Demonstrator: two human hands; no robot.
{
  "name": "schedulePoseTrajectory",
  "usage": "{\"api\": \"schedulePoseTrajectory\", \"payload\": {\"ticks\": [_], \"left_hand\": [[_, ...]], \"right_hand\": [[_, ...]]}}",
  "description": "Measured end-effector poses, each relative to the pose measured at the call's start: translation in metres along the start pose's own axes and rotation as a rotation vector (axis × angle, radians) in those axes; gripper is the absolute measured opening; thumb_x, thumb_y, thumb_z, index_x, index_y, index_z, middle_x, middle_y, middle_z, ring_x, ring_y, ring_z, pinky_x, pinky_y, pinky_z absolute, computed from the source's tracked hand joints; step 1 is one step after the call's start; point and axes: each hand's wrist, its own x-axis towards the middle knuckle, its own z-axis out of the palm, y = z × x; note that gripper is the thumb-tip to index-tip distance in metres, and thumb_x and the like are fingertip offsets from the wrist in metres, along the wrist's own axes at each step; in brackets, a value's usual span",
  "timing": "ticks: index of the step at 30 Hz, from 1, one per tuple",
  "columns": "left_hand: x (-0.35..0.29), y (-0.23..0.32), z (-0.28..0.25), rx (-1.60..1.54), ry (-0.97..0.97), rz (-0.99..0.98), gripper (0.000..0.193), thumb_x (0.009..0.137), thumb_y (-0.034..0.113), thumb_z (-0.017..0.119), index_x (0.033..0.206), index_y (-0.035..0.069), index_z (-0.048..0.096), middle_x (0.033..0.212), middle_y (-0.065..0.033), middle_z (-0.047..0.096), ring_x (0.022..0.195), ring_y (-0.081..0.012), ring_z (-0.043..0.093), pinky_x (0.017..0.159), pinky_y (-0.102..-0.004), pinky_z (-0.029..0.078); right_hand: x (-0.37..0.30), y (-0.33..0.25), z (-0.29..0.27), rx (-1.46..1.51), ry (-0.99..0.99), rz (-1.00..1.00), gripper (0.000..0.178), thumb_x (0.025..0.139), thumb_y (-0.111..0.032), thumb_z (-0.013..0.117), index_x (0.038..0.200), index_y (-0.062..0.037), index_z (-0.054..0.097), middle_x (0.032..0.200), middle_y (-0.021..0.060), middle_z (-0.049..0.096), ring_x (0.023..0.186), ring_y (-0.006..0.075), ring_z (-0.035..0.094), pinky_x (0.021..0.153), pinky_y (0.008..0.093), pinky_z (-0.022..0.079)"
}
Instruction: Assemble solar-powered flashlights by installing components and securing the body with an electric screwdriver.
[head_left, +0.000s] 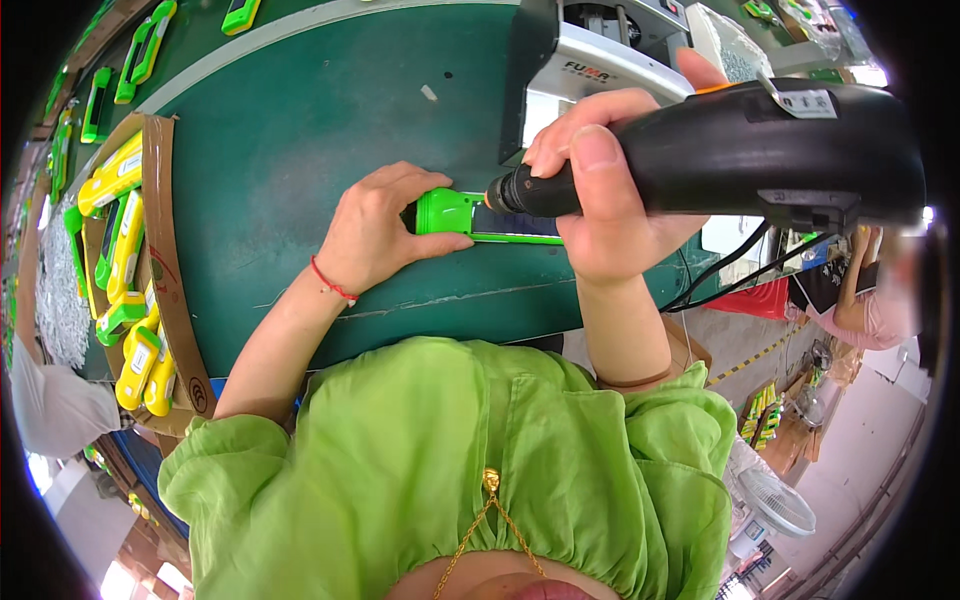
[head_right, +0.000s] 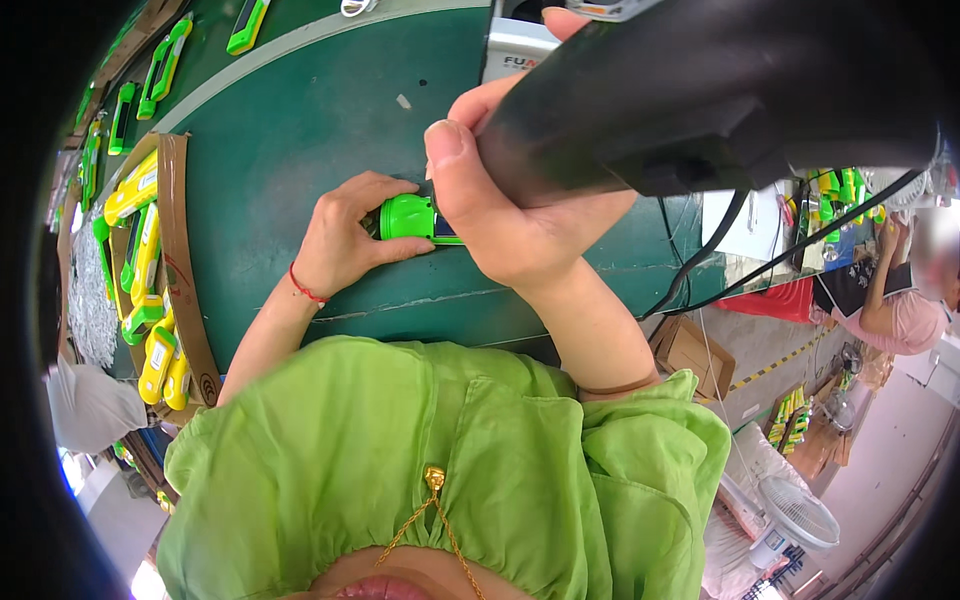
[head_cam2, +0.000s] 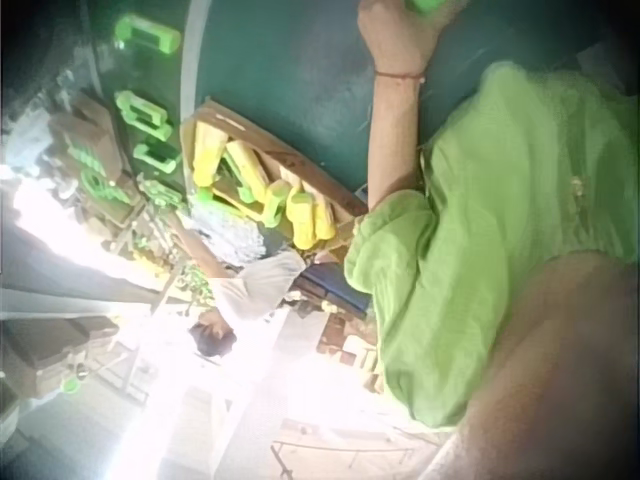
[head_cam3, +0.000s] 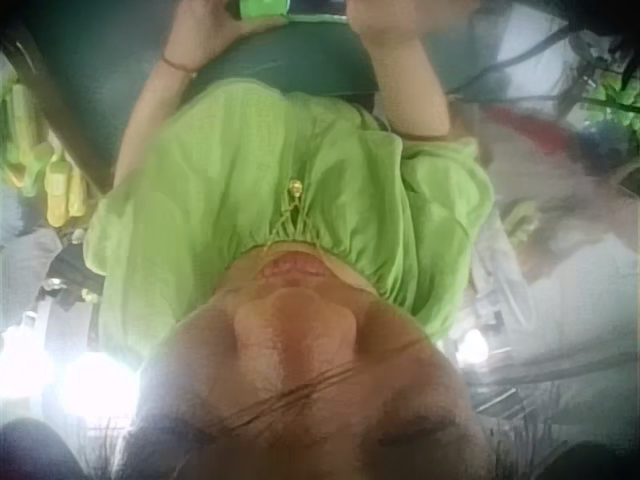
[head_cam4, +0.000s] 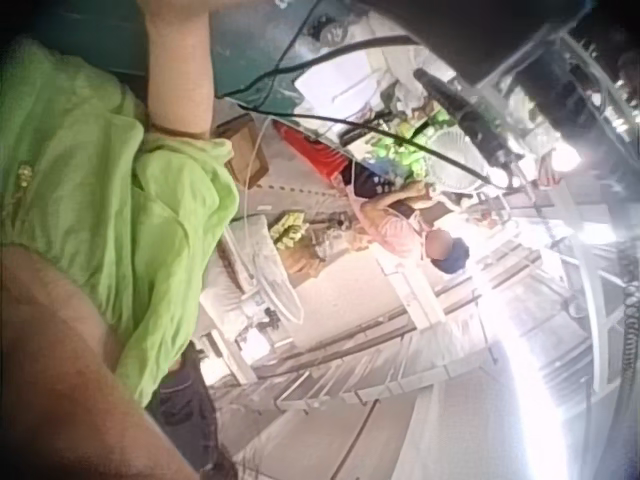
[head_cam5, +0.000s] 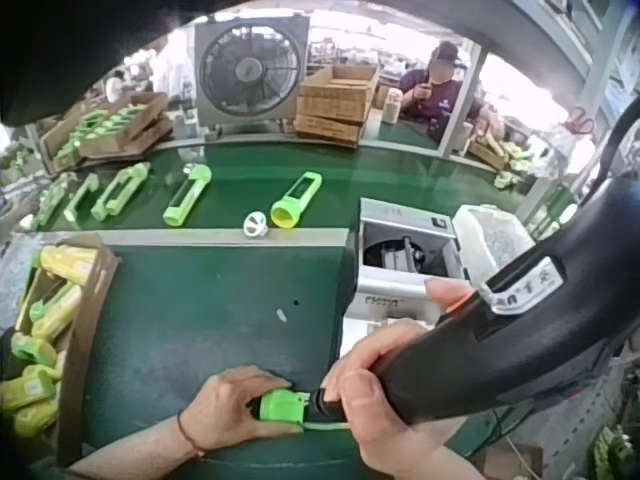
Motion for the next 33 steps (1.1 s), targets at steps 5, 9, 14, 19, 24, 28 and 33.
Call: {"api": "schedulePoseTrajectory", "payload": {"ticks": [5, 9, 14, 19, 24, 28, 33], "left_hand": [[-0.004, -0.007, -0.001, 0.003, 0.024, 0.006, 0.045, 0.062, 0.029, 0.084, 0.095, 0.003, 0.068, 0.087, -0.0098, 0.065, 0.073, -0.0258, 0.062, 0.067, -0.0347, 0.052], [-0.003, -0.006, -0.003, 0.003, 0.042, -0.005, 0.045, 0.061, 0.03, 0.084, 0.094, 0.003, 0.069, 0.085, -0.0094, 0.065, 0.072, -0.0255, 0.062, 0.066, -0.0352, 0.052], [-0.003, -0.008, 0.0, -0.008, 0.024, -0.014, 0.047, 0.061, 0.024, 0.085, 0.099, 0.002, 0.069, 0.089, -0.011, 0.065, 0.078, -0.0271, 0.062, 0.07, -0.0357, 0.051], [-0.007, -0.013, 0.006, 0.043, 0.112, 0.047, 0.048, 0.058, 0.029, 0.085, 0.095, 0.004, 0.068, 0.084, -0.0079, 0.063, 0.076, -0.027, 0.061, 0.07, -0.0386, 0.05], [-0.006, -0.008, 0.001, 0.067, 0.068, 0.013, 0.05, 0.059, 0.029, 0.084, 0.1, 0.006, 0.067, 0.086, -0.0072, 0.062, 0.078, -0.0264, 0.06, 0.071, -0.0387, 0.049], [-0.001, -0.004, -0.004, 0.094, -0.019, 0.08, 0.049, 0.062, 0.027, 0.083, 0.104, 0.009, 0.067, 0.089, -0.0068, 0.061, 0.081, -0.0269, 0.06, 0.072, -0.0388, 0.049], [-0.002, -0.003, -0.004, 0.074, -0.012, 0.102, 0.044, 0.062, 0.023, 0.083, 0.1, 0.008, 0.067, 0.089, -0.0087, 0.062, 0.081, -0.029, 0.061, 0.071, -0.0385, 0.051]], "right_hand": [[-0.002, 0.005, 0.018, 0.068, -0.005, 0.058, 0.068, 0.082, -0.004, 0.062, 0.134, 0.0051, 0.02, 0.071, 0.0169, 0.06, 0.054, 0.02, 0.057, 0.057, 0.0341, 0.054], [-0.006, 0.01, 0.029, 0.087, 0.036, 0.11, 0.067, 0.081, -0.002, 0.063, 0.133, 0.005, 0.02, 0.071, 0.0165, 0.06, 0.055, 0.0197, 0.058, 0.057, 0.0337, 0.054], [-0.011, 0.024, 0.026, -0.087, -0.1, -0.03, 0.061, 0.081, 0.002, 0.062, 0.128, 0.0047, 0.023, 0.071, 0.0161, 0.06, 0.055, 0.0192, 0.058, 0.057, 0.0329, 0.054], [-0.013, 0.013, 0.043, -0.058, -0.001, 0.091, 0.058, 0.08, 0.009, 0.06, 0.125, 0.004, 0.025, 0.073, 0.0153, 0.06, 0.057, 0.0187, 0.059, 0.057, 0.0309, 0.053], [-0.013, 0.014, 0.051, 0.122, 0.13, 0.032, 0.036, 0.07, 0.02, 0.065, 0.1, 0.0079, 0.049, 0.074, 0.0083, 0.059, 0.059, 0.01, 0.054, 0.051, 0.0233, 0.046], [-0.015, 0.01, 0.047, 0.127, 0.167, 0.153, 0.023, 0.069, 0.016, 0.069, 0.085, 0.0036, 0.057, 0.072, 0.0051, 0.06, 0.058, 0.009, 0.055, 0.052, 0.0235, 0.046], [-0.022, 0.015, 0.024, -0.189, -0.075, -0.055, 0.063, 0.076, 0.012, 0.058, 0.129, 0.0049, 0.025, 0.075, 0.0134, 0.062, 0.058, 0.0168, 0.06, 0.058, 0.0281, 0.052]]}}
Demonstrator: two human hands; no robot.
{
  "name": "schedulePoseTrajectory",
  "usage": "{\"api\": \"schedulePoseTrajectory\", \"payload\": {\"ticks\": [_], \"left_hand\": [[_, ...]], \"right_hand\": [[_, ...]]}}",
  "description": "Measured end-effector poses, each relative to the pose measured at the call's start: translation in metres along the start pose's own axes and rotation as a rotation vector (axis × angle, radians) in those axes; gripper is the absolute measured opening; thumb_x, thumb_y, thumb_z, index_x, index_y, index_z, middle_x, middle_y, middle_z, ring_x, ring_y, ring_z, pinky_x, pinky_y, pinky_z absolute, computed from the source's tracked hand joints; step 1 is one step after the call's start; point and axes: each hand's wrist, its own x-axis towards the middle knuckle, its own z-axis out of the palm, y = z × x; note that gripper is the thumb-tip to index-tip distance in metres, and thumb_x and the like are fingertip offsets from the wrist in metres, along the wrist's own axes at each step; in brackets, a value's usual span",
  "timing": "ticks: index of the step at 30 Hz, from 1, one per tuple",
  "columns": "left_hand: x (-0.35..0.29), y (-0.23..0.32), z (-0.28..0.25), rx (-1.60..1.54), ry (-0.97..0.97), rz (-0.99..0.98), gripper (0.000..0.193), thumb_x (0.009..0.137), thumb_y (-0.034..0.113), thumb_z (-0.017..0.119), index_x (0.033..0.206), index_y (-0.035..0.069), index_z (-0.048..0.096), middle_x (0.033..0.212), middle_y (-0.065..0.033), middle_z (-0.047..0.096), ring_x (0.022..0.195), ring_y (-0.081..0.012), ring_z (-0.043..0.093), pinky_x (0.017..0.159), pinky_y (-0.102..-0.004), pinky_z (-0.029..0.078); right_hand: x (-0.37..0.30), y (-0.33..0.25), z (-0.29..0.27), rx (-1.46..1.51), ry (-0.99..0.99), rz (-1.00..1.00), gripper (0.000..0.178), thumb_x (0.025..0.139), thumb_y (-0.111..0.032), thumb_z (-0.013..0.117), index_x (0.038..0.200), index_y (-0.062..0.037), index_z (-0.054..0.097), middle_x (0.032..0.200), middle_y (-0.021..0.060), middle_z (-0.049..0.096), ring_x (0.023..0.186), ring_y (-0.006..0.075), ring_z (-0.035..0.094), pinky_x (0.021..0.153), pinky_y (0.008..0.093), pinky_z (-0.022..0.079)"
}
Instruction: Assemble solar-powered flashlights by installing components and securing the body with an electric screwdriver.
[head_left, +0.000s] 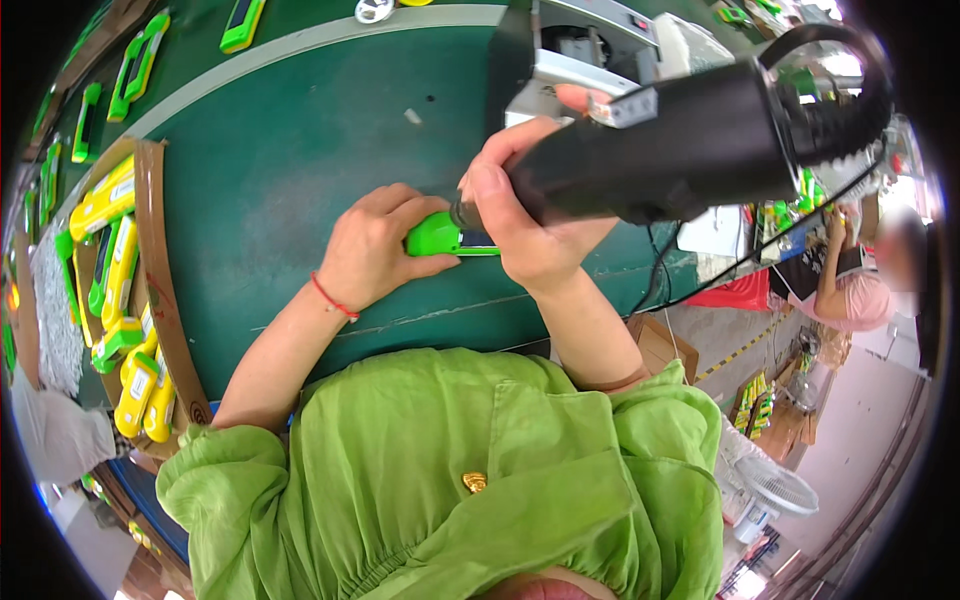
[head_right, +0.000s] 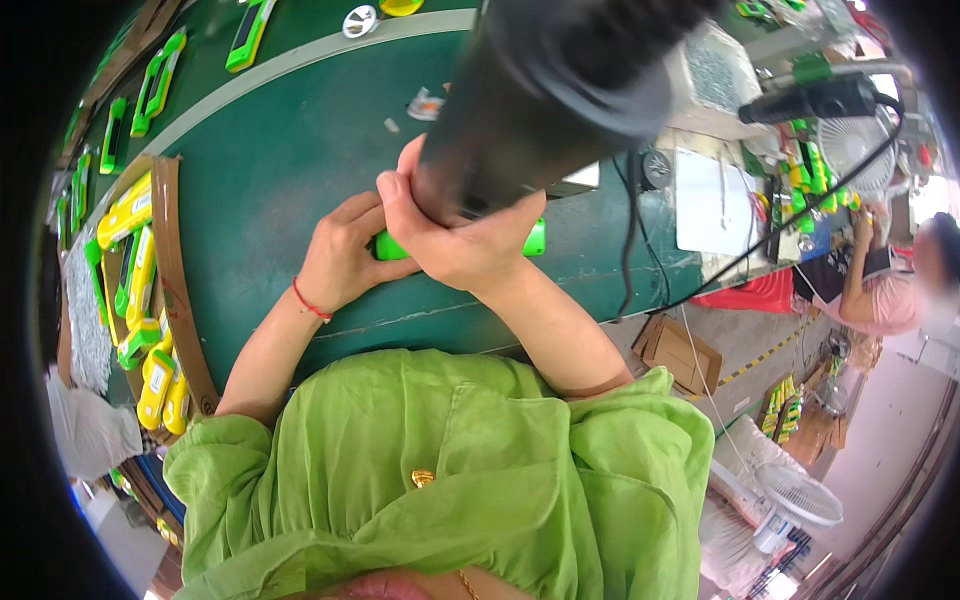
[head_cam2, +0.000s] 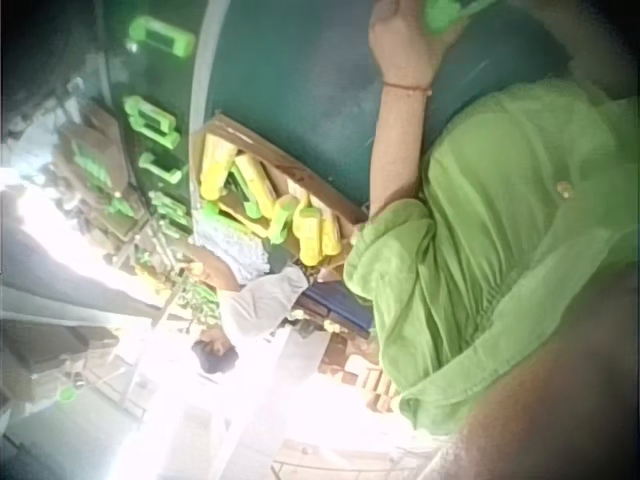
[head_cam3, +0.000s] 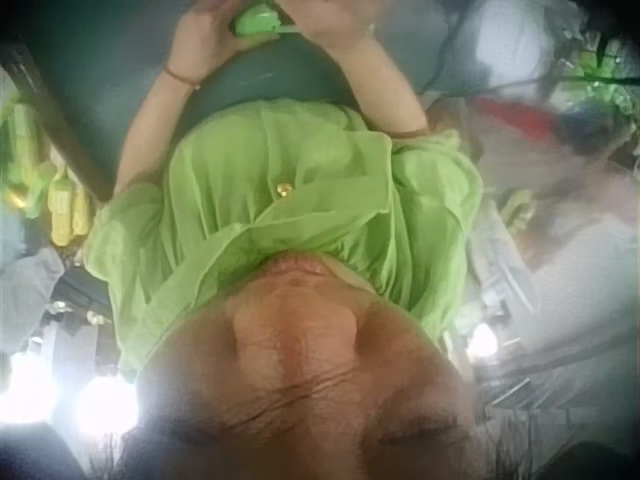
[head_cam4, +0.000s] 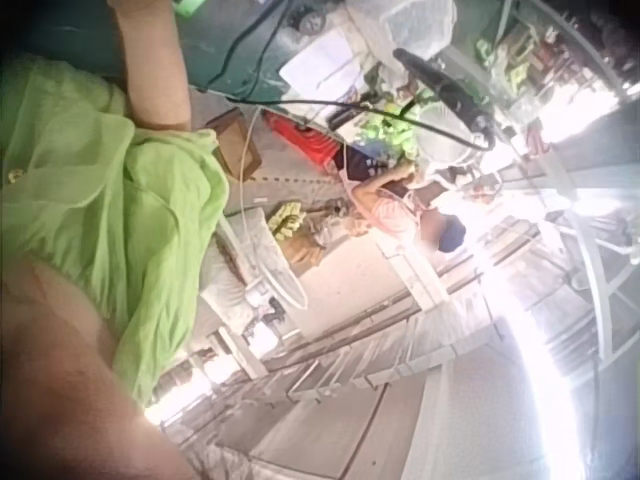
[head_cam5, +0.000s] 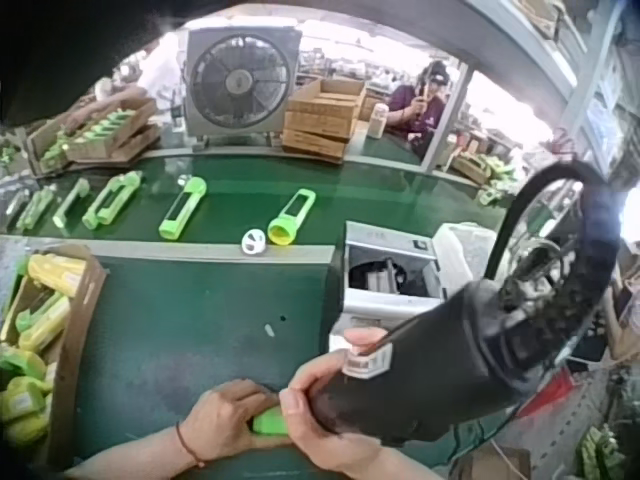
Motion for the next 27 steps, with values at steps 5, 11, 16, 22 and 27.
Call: {"api": "schedulePoseTrajectory", "payload": {"ticks": [5, 11, 16, 22, 27], "left_hand": [[0.004, -0.005, -0.014, 0.096, 0.088, 0.052, 0.044, 0.062, 0.013, 0.084, 0.102, 0.004, 0.067, 0.095, -0.0124, 0.066, 0.085, -0.028, 0.064, 0.074, -0.0354, 0.053], [0.003, -0.004, -0.006, 0.076, 0.071, -0.033, 0.043, 0.064, 0.014, 0.084, 0.102, 0.005, 0.067, 0.096, -0.0104, 0.066, 0.085, -0.0267, 0.064, 0.074, -0.0338, 0.053], [0.003, -0.005, -0.001, 0.102, 0.122, -0.002, 0.042, 0.063, 0.021, 0.084, 0.1, 0.009, 0.069, 0.094, -0.0072, 0.065, 0.081, -0.0265, 0.063, 0.07, -0.0354, 0.052], [0.004, -0.006, -0.001, 0.098, 0.087, -0.057, 0.042, 0.064, 0.021, 0.084, 0.102, 0.009, 0.069, 0.094, -0.0073, 0.066, 0.081, -0.0268, 0.063, 0.07, -0.0356, 0.053], [0.001, -0.006, -0.002, 0.039, 0.061, -0.051, 0.044, 0.065, 0.013, 0.084, 0.105, 0.005, 0.067, 0.096, -0.0102, 0.065, 0.084, -0.0246, 0.063, 0.072, -0.0328, 0.053]], "right_hand": [[0.029, -0.022, -0.068, 0.285, 0.386, -0.064, 0.067, 0.084, 0.0, 0.056, 0.137, 0.0033, 0.016, 0.068, 0.0138, 0.06, 0.053, 0.0189, 0.056, 0.054, 0.0332, 0.052], [0.048, -0.009, -0.088, 0.188, 0.338, -0.13, 0.065, 0.082, -0.001, 0.061, 0.132, 0.0098, 0.021, 0.07, 0.0146, 0.063, 0.054, 0.0181, 0.06, 0.061, 0.0299, 0.052], [0.044, 0.003, -0.084, 0.112, 0.234, -0.109, 0.058, 0.082, 0.001, 0.056, 0.131, 0.0064, 0.026, 0.072, 0.0176, 0.061, 0.054, 0.0204, 0.057, 0.058, 0.0355, 0.053], [0.051, 0.001, -0.078, 0.168, 0.058, 0.15, 0.057, 0.081, 0.006, 0.059, 0.132, 0.0054, 0.033, 0.072, 0.0147, 0.061, 0.058, 0.0199, 0.06, 0.06, 0.0331, 0.052], [0.006, 0.0, -0.087, 0.109, 0.199, 0.062, 0.062, 0.08, 0.004, 0.058, 0.133, 0.0078, 0.026, 0.069, 0.0155, 0.059, 0.053, 0.0204, 0.057, 0.056, 0.0327, 0.052]]}}
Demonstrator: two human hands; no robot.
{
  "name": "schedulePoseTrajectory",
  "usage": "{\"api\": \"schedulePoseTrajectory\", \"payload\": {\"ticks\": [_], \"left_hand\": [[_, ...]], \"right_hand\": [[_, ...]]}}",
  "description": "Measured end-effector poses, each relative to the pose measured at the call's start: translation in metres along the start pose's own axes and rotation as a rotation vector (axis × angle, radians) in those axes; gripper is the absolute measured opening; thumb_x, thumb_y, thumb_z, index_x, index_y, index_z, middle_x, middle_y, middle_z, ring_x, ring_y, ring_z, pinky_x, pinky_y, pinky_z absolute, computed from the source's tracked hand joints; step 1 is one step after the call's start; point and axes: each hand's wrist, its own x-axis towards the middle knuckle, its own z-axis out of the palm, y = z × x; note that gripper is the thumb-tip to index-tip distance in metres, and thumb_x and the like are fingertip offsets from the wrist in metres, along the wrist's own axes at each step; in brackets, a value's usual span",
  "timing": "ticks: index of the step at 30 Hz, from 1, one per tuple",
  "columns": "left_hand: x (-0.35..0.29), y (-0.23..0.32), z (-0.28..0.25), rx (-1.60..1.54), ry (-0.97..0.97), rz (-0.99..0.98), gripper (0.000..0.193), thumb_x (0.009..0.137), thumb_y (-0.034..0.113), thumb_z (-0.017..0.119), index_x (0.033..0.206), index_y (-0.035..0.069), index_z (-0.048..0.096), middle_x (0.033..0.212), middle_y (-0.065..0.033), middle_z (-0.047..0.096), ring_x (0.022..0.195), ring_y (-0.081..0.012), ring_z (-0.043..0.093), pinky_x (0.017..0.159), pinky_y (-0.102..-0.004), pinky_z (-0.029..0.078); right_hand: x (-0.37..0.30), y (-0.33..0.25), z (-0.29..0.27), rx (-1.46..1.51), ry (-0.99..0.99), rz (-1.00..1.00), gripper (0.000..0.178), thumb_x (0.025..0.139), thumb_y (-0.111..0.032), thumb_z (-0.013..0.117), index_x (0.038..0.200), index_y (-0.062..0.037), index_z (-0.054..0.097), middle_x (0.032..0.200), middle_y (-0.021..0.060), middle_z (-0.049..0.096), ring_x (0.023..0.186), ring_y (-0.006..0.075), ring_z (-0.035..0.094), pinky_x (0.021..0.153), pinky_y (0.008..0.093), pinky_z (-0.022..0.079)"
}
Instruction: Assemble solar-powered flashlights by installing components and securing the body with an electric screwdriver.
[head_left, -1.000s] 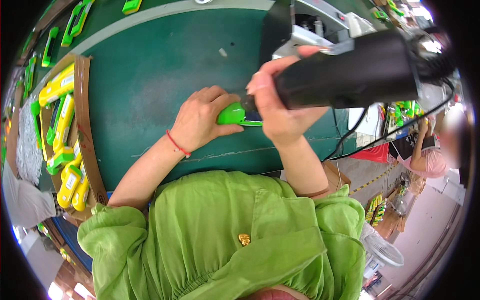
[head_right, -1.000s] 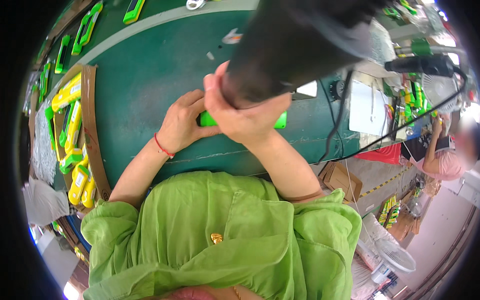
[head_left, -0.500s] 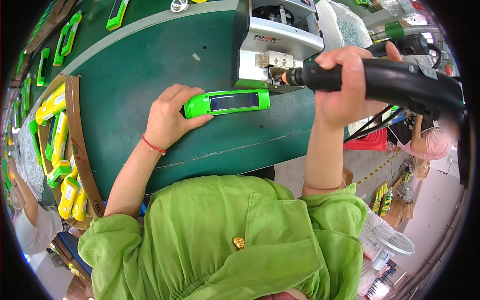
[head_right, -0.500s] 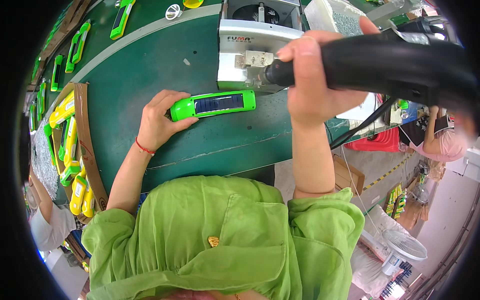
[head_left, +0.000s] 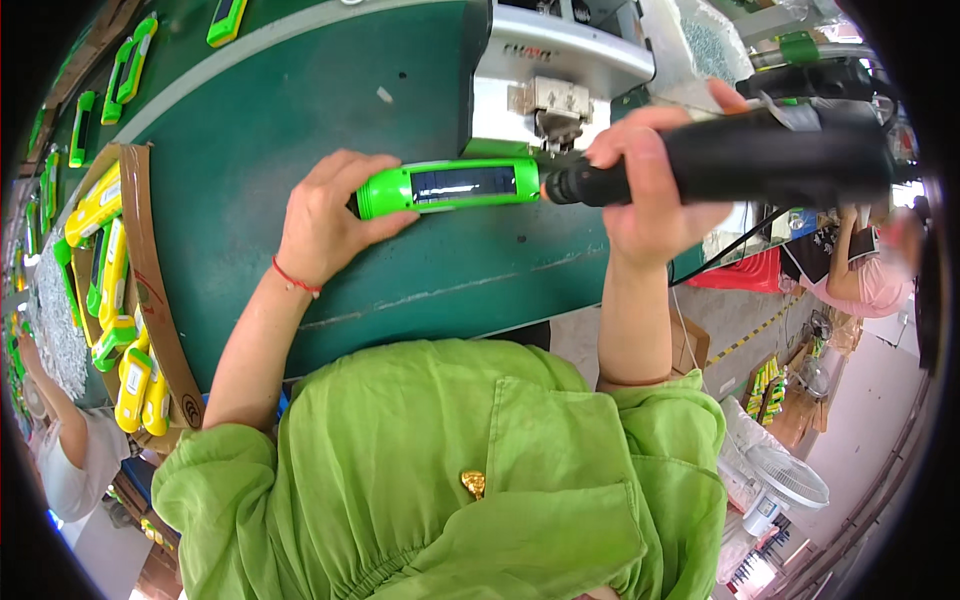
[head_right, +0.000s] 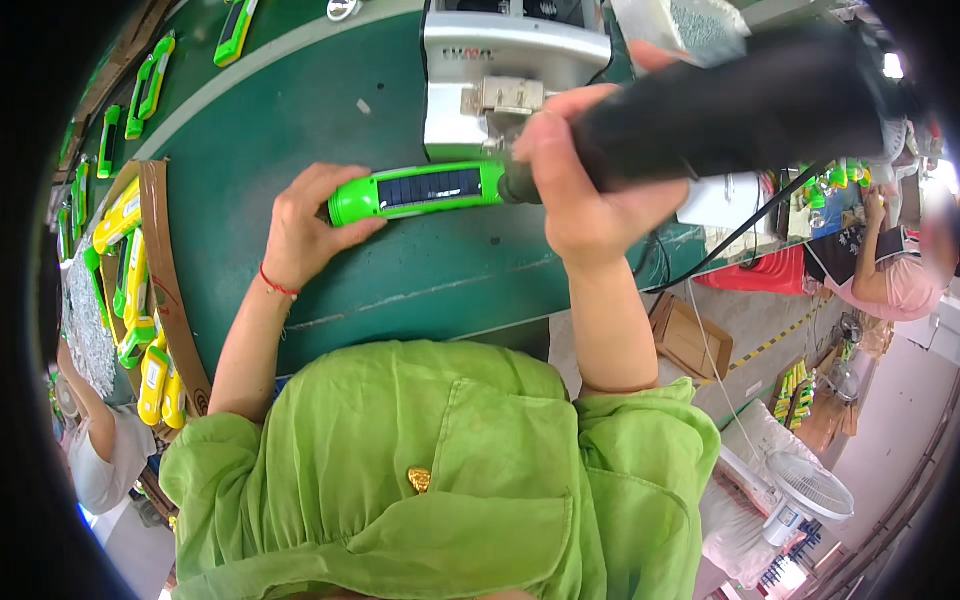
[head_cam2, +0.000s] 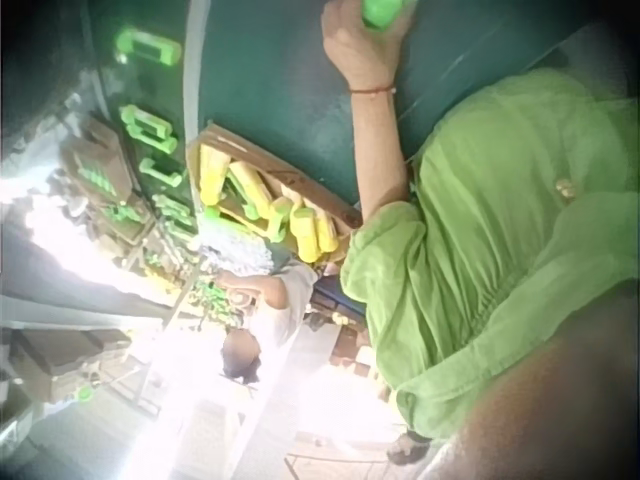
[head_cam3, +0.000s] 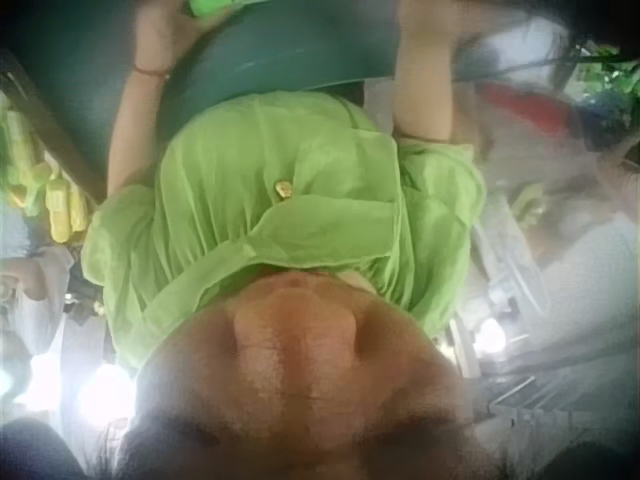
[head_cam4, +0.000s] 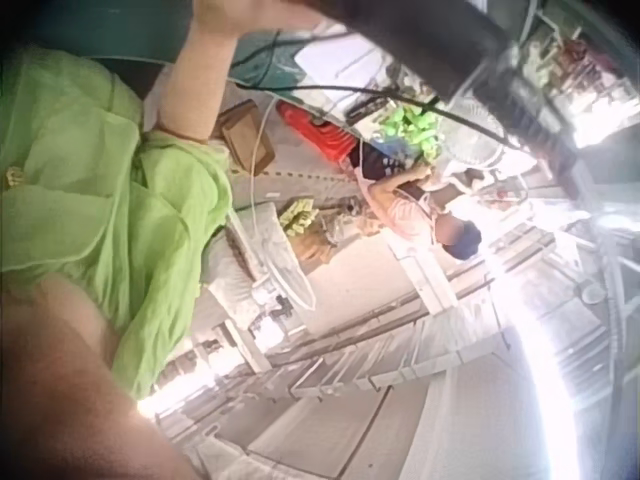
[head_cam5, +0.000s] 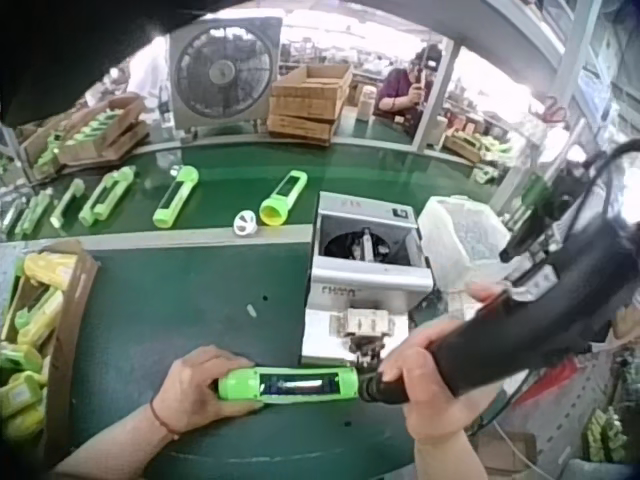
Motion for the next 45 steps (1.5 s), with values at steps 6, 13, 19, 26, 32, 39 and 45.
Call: {"api": "schedulePoseTrajectory", "payload": {"ticks": [6, 13, 19, 26, 32, 39, 45], "left_hand": [[0.005, -0.003, -0.001, 0.028, -0.021, 0.0, 0.044, 0.066, 0.014, 0.083, 0.107, 0.005, 0.067, 0.099, -0.0092, 0.066, 0.085, -0.022, 0.063, 0.069, -0.0312, 0.054], [0.003, -0.001, 0.0, 0.042, -0.017, -0.02, 0.045, 0.066, 0.015, 0.083, 0.107, 0.006, 0.067, 0.099, -0.0086, 0.066, 0.085, -0.022, 0.064, 0.069, -0.0306, 0.054], [0.003, -0.003, 0.0, 0.031, -0.017, -0.008, 0.045, 0.066, 0.014, 0.083, 0.107, 0.006, 0.067, 0.1, -0.0086, 0.066, 0.086, -0.0223, 0.064, 0.071, -0.0313, 0.054], [0.006, 0.004, -0.004, 0.128, -0.015, 0.027, 0.049, 0.062, 0.019, 0.085, 0.106, 0.005, 0.067, 0.1, -0.0091, 0.065, 0.091, -0.0263, 0.062, 0.078, -0.035, 0.052], [0.014, 0.063, 0.012, 0.264, 0.072, 0.35, 0.046, 0.058, 0.028, 0.084, 0.098, 0.01, 0.069, 0.098, -0.0033, 0.062, 0.091, -0.0252, 0.058, 0.079, -0.038, 0.044], [0.017, 0.064, 0.05, -0.136, -0.09, 0.258, 0.019, 0.067, 0.011, 0.079, 0.082, 0.005, 0.071, 0.08, -0.0035, 0.065, 0.079, -0.0227, 0.059, 0.073, -0.0341, 0.045], [0.013, 0.067, 0.054, -0.222, -0.073, 0.251, 0.016, 0.068, 0.006, 0.078, 0.083, 0.003, 0.072, 0.08, -0.0053, 0.066, 0.078, -0.0234, 0.06, 0.071, -0.0338, 0.046]], "right_hand": [[-0.017, -0.007, 0.003, -0.06, 0.067, -0.053, 0.065, 0.08, 0.002, 0.056, 0.135, 0.0036, 0.021, 0.068, 0.0162, 0.057, 0.052, 0.0212, 0.055, 0.053, 0.0359, 0.053], [-0.021, -0.004, 0.001, -0.075, 0.036, -0.063, 0.067, 0.079, 0.003, 0.057, 0.135, 0.0038, 0.02, 0.071, 0.0172, 0.057, 0.053, 0.0208, 0.055, 0.053, 0.0356, 0.054], [-0.024, -0.006, 0.011, 0.034, 0.19, 0.003, 0.06, 0.074, 0.002, 0.067, 0.121, 0.0084, 0.028, 0.067, 0.0048, 0.064, 0.056, 0.0106, 0.059, 0.1, 0.032, 0.035], [-0.022, -0.005, 0.001, -0.016, 0.091, -0.074, 0.066, 0.077, 0.001, 0.065, 0.126, 0.0057, 0.022, 0.07, 0.0082, 0.064, 0.057, 0.0119, 0.06, 0.082, 0.0272, 0.047], [-0.019, -0.025, 0.004, 0.183, 0.102, 0.019, 0.077, 0.081, -0.001, 0.062, 0.136, 0.0055, 0.008, 0.072, 0.0122, 0.063, 0.056, 0.0155, 0.057, 0.063, 0.0286, 0.052], [-0.025, -0.054, 0.009, 0.158, 0.04, 0.081, 0.068, 0.085, -0.012, 0.05, 0.144, -0.0118, 0.016, 0.079, 0.0123, 0.053, 0.057, 0.0196, 0.052, 0.053, 0.0373, 0.048], [-0.026, -0.057, 0.007, 0.23, 0.062, 0.08, 0.067, 0.088, -0.014, 0.05, 0.145, -0.0132, 0.016, 0.081, 0.0112, 0.052, 0.058, 0.0184, 0.053, 0.055, 0.0369, 0.048]]}}
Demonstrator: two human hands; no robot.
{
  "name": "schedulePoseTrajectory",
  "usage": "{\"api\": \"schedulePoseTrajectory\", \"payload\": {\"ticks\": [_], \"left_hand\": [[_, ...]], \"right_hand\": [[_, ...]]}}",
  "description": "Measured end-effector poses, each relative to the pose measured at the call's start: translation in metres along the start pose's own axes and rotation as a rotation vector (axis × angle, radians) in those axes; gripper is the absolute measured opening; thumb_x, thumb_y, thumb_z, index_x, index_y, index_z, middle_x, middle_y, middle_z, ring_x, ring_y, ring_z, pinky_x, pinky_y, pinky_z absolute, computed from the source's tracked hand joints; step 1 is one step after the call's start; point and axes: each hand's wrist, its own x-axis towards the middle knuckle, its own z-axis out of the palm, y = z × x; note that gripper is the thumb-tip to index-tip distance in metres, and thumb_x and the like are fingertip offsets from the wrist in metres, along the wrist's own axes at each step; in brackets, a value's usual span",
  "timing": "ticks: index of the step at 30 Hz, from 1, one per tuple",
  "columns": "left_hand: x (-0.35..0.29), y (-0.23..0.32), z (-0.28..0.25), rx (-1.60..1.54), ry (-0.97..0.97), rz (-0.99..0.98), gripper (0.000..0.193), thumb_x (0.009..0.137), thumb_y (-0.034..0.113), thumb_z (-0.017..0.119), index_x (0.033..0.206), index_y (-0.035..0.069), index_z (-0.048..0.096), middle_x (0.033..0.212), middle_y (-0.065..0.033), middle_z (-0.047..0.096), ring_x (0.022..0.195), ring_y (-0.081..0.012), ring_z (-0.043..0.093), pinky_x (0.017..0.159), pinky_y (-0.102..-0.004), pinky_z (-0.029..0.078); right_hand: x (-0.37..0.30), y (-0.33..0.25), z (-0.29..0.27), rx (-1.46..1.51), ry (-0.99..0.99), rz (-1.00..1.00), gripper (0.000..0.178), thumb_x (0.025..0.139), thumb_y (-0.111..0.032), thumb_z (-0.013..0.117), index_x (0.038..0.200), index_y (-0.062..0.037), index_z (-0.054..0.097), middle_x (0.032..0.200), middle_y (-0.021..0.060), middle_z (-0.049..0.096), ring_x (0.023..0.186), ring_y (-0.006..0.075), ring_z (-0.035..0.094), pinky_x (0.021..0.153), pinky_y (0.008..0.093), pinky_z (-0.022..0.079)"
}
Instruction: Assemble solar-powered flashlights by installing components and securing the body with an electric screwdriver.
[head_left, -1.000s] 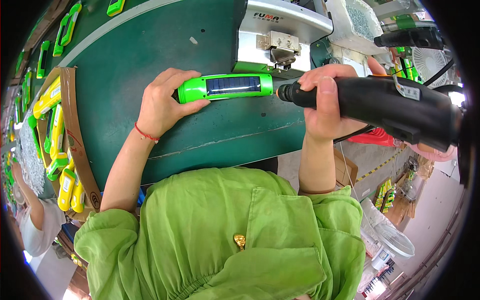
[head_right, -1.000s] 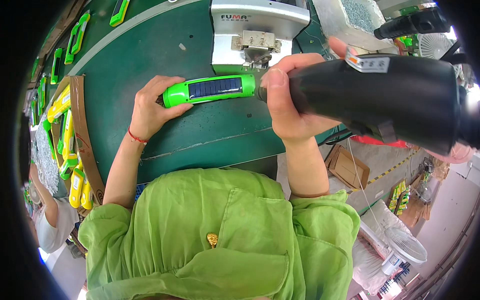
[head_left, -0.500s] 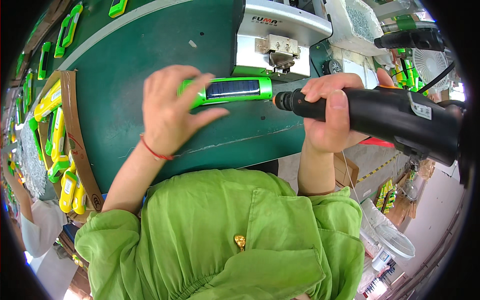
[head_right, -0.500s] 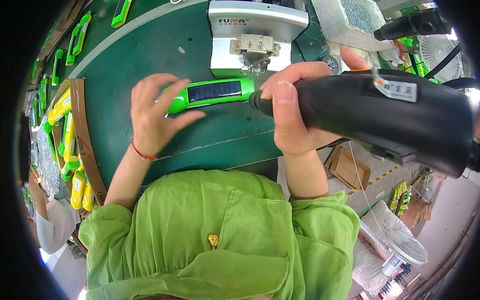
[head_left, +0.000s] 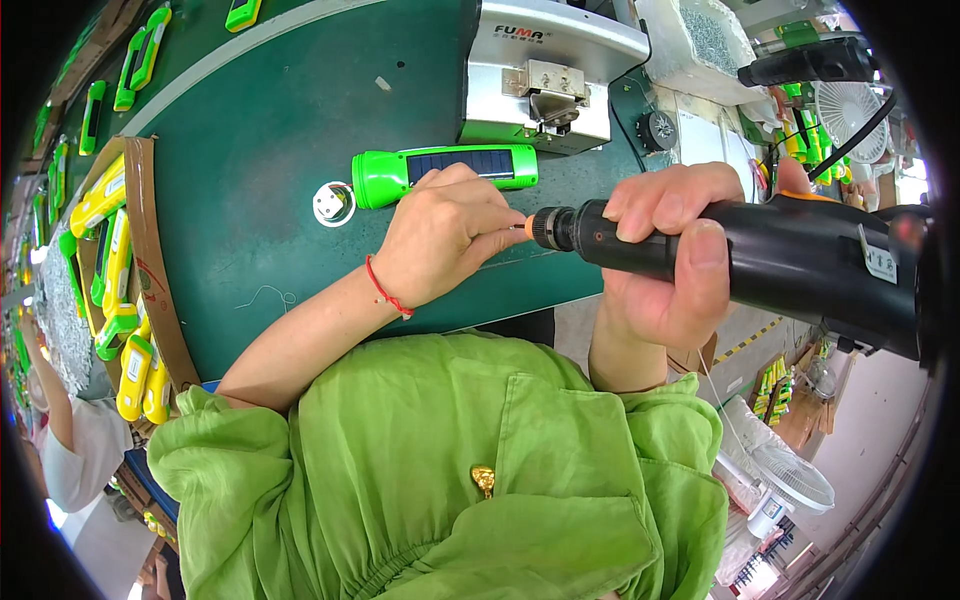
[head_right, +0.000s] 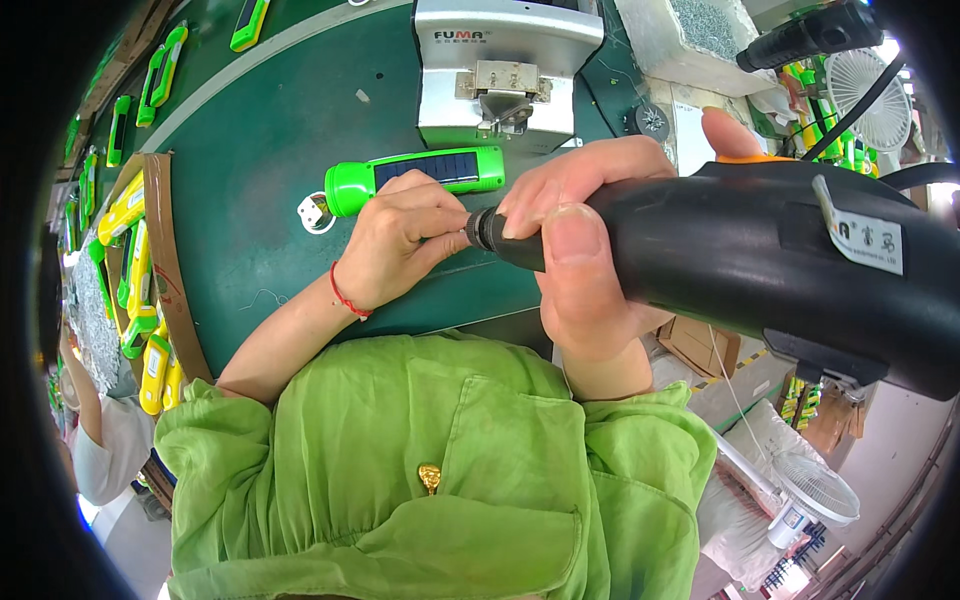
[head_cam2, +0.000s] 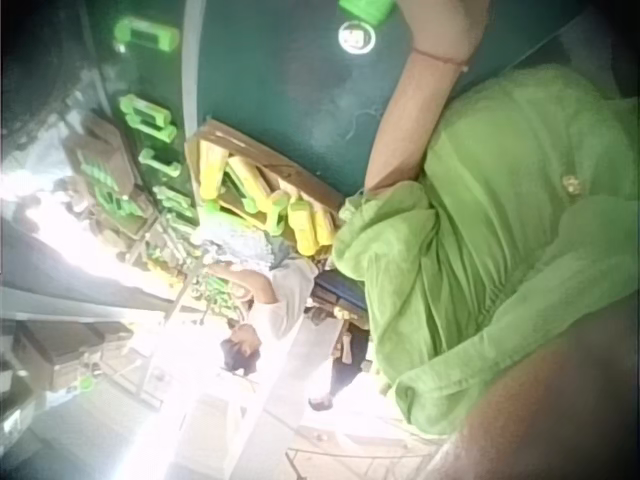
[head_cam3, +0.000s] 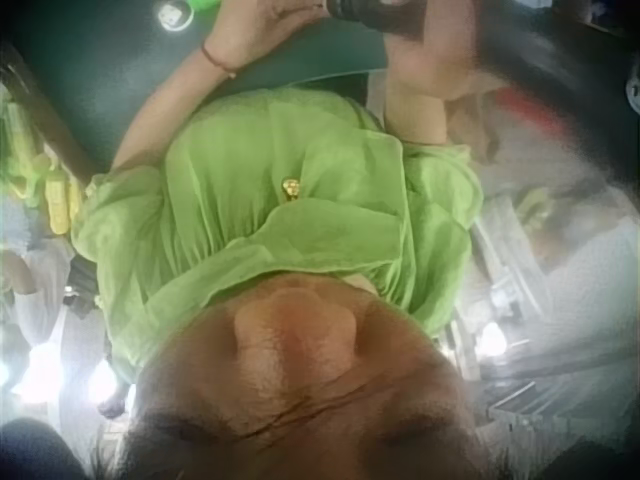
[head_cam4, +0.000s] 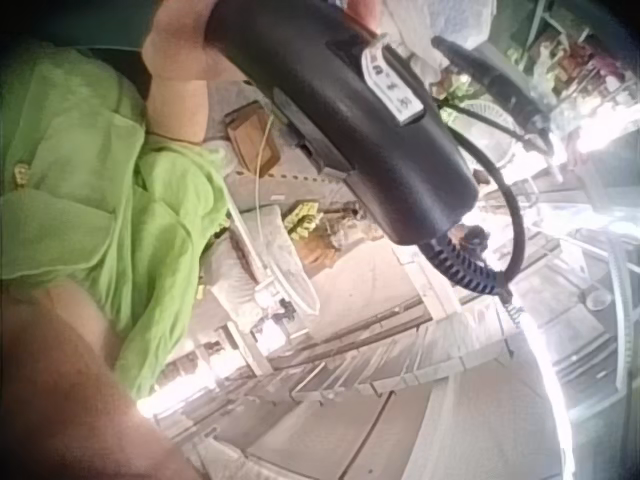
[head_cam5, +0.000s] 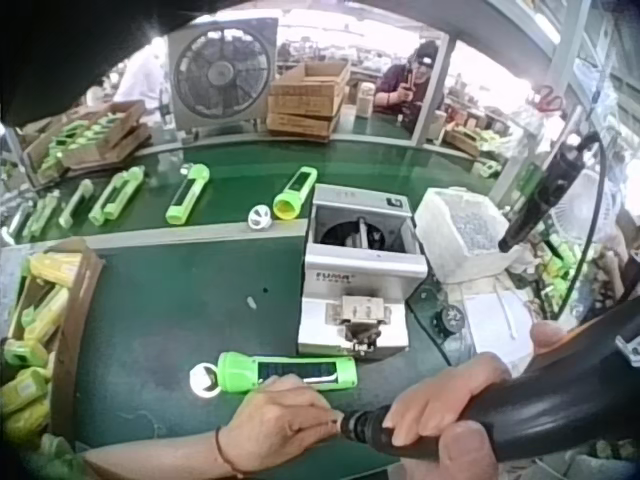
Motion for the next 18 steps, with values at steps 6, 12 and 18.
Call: {"api": "schedulePoseTrajectory", "payload": {"ticks": [6, 12, 18], "left_hand": [[-0.0003, 0.0011, 0.0012, 0.018, 0.005, 0.014, 0.014, 0.07, 0.006, 0.077, 0.083, 0.004, 0.072, 0.08, -0.0057, 0.066, 0.077, -0.0238, 0.06, 0.07, -0.0341, 0.047], [0.0003, 0.0014, 0.0016, 0.036, -0.012, 0.02, 0.013, 0.07, 0.006, 0.075, 0.083, 0.004, 0.072, 0.08, -0.0055, 0.066, 0.078, -0.0241, 0.06, 0.07, -0.0345, 0.047], [0.0066, 0.0058, -0.0075, 0.155, -0.165, 0.024, 0.018, 0.071, 0.012, 0.076, 0.087, 0.006, 0.07, 0.086, -0.004, 0.065, 0.086, -0.0247, 0.059, 0.076, -0.0358, 0.045]], "right_hand": [[-0.001, -0.0038, 0.0004, 0.025, -0.012, 0.019, 0.067, 0.088, -0.014, 0.05, 0.145, -0.014, 0.015, 0.082, 0.0113, 0.052, 0.06, 0.0182, 0.053, 0.056, 0.0363, 0.047], [-0.0017, -0.0033, 0.0007, -0.025, -0.035, 0.014, 0.067, 0.087, -0.014, 0.05, 0.145, -0.0128, 0.015, 0.082, 0.0117, 0.052, 0.059, 0.0184, 0.052, 0.056, 0.036, 0.048], [0.0007, -0.0023, 0.0004, -0.033, -0.061, 0.036, 0.069, 0.086, -0.013, 0.052, 0.144, -0.0109, 0.016, 0.08, 0.0123, 0.052, 0.057, 0.0187, 0.052, 0.053, 0.0353, 0.048]]}}
